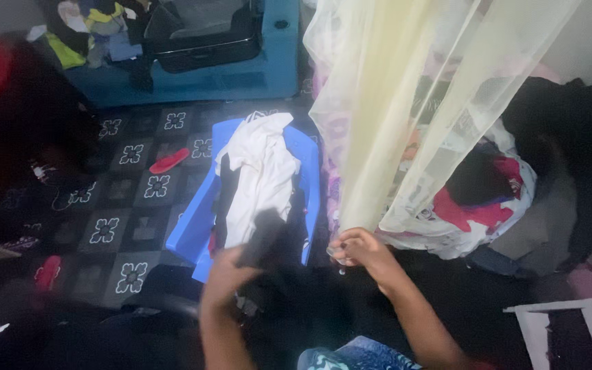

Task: The person sorts clothing items from a pile on a bed and places them one at a time into a blue plastic basket on a chair.

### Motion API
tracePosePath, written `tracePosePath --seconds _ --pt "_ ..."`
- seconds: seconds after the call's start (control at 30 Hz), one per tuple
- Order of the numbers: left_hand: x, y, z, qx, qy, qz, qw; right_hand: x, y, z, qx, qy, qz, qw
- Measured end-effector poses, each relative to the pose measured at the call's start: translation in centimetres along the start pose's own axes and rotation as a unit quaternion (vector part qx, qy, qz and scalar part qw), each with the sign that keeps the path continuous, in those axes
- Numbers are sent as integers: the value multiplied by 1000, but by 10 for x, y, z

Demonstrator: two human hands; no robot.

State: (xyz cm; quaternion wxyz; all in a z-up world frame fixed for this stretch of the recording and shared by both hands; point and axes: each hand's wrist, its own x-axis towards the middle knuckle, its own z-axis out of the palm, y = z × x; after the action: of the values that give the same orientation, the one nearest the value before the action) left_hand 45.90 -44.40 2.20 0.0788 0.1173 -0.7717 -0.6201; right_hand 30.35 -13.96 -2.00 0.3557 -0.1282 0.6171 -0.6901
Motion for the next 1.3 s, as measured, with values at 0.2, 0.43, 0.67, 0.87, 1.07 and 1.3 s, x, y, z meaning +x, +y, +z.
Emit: tracePosePath --seconds 0.2,0.43,0.67,0.87,1.07,1.3 --pt "55 37 -50 248 118 26 961 -1 0 -11 14 68 5 998" --pt "201 22 -56 323 214 40 921 -7 -2 -6 6 116 -4 993" --pt "240 -75 12 238 94 119 959 -26 -3 -19 13 153 -19 988" --pt "163 -85 138 239 -68 32 968 -52 -7 -51 35 191 -26 981" --pt "105 -32 243 167 -241 23 956 -84 -9 -97 91 252 -46 962" --pt "90 0 333 153 -315 160 923 -128 -8 -173 140 299 -81 941"
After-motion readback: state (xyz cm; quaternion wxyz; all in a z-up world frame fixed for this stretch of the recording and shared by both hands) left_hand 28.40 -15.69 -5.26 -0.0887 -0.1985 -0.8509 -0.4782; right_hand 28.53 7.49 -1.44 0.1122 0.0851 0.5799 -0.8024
